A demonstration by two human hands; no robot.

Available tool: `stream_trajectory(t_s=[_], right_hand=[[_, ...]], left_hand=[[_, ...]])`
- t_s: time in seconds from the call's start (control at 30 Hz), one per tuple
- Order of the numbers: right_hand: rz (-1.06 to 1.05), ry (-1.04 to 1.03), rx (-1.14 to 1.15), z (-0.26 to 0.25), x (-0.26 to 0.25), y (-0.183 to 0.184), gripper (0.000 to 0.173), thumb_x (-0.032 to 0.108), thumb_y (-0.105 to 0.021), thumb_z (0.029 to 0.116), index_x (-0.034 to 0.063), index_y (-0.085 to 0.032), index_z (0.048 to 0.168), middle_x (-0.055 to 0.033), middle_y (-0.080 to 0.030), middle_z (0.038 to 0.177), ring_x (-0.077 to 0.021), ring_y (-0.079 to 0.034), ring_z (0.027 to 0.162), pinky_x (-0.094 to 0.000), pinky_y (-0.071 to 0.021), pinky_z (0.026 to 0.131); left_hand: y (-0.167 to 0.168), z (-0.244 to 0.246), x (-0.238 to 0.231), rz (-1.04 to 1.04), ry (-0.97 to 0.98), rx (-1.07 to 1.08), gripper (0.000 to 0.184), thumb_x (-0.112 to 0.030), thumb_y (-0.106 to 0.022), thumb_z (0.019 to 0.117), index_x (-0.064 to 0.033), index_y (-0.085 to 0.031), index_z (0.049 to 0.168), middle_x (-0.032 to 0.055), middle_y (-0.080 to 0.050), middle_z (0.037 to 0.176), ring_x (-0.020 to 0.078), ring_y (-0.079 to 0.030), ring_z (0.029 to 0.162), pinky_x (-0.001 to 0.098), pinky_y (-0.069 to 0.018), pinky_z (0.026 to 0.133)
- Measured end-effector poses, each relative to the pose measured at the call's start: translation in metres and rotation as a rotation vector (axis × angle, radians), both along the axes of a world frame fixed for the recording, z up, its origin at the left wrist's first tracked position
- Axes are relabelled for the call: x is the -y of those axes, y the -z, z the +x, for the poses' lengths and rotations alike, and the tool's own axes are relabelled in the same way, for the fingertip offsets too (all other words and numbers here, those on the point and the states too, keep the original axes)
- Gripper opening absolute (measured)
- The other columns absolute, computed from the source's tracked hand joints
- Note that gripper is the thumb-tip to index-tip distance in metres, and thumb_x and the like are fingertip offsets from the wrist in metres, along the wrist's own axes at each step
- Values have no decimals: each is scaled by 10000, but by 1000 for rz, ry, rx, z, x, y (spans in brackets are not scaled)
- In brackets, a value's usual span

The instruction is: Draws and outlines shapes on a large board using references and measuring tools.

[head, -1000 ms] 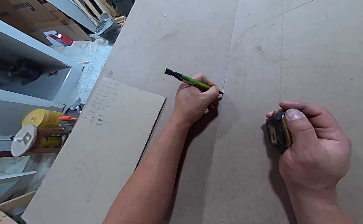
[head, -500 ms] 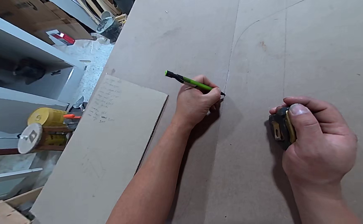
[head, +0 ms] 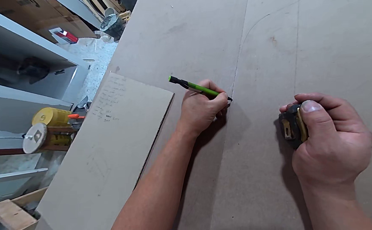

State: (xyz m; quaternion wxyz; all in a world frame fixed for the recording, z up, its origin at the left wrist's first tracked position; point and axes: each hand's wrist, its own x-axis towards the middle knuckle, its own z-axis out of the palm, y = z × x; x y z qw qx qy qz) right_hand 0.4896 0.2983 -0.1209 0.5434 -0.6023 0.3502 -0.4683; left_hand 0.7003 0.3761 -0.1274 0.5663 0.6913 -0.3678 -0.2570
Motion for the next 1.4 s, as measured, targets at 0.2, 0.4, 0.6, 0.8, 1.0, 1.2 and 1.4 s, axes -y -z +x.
stream_trajectory(t_s=[0.2, 0.4, 0.6, 0.8, 1.0, 1.2, 1.4], right_hand=[[-52, -9, 20, 0, 4, 6, 212, 151, -526, 1051, 48, -667, 1172, -16, -713, 953, -145, -715, 847, -323, -631, 760], [-46, -12, 32, 0, 4, 6, 210, 148, -524, 1054, 47, -664, 1172, -9, -708, 947, -142, -714, 844, -318, -630, 756], [-44, -12, 30, 1, 5, 7, 213, 149, -519, 1054, 46, -665, 1169, -14, -710, 948, -152, -716, 846, -334, -632, 772], [-32, -15, 39, 1, 5, 7, 213, 152, -523, 1052, 39, -663, 1166, -18, -706, 947, -157, -714, 854, -341, -631, 780], [-33, -9, 29, 0, 5, 7, 211, 153, -522, 1053, 41, -664, 1161, -12, -704, 942, -148, -713, 852, -337, -630, 784], [-33, -20, 44, 0, 6, 8, 211, 147, -520, 1053, 35, -654, 1170, -11, -704, 958, -153, -718, 874, -343, -634, 801], [-22, -25, 54, 0, 6, 8, 213, 143, -507, 1058, 32, -648, 1172, -20, -703, 962, -161, -717, 869, -351, -631, 802]], left_hand=[[1, -4, -7, -11, 3, 2, 41, -14, -712, 895, -13, -676, 876, 102, -712, 707, 185, -688, 561, 316, -595, 490], [1, -9, -14, -11, -1, -1, 39, -19, -716, 896, -16, -680, 883, 103, -711, 714, 185, -689, 574, 314, -594, 496], [0, -15, -20, 4, -13, 15, 30, -28, -713, 894, -25, -686, 882, 93, -707, 703, 178, -677, 557, 305, -579, 476], [0, -22, -28, 1, -27, 4, 37, -29, -713, 897, -29, -684, 874, 90, -705, 704, 166, -662, 544, 288, -554, 450], [-1, -28, -34, 15, -39, 21, 32, -39, -716, 891, -40, -690, 872, 82, -711, 709, 163, -664, 543, 287, -548, 439], [0, -32, -40, 17, -37, 15, 28, -36, -709, 891, -42, -685, 878, 83, -713, 716, 158, -654, 538, 282, -536, 434], [0, -38, -46, 17, -45, 30, 29, -42, -703, 891, -52, -685, 871, 72, -715, 720, 148, -657, 550, 273, -537, 448]])
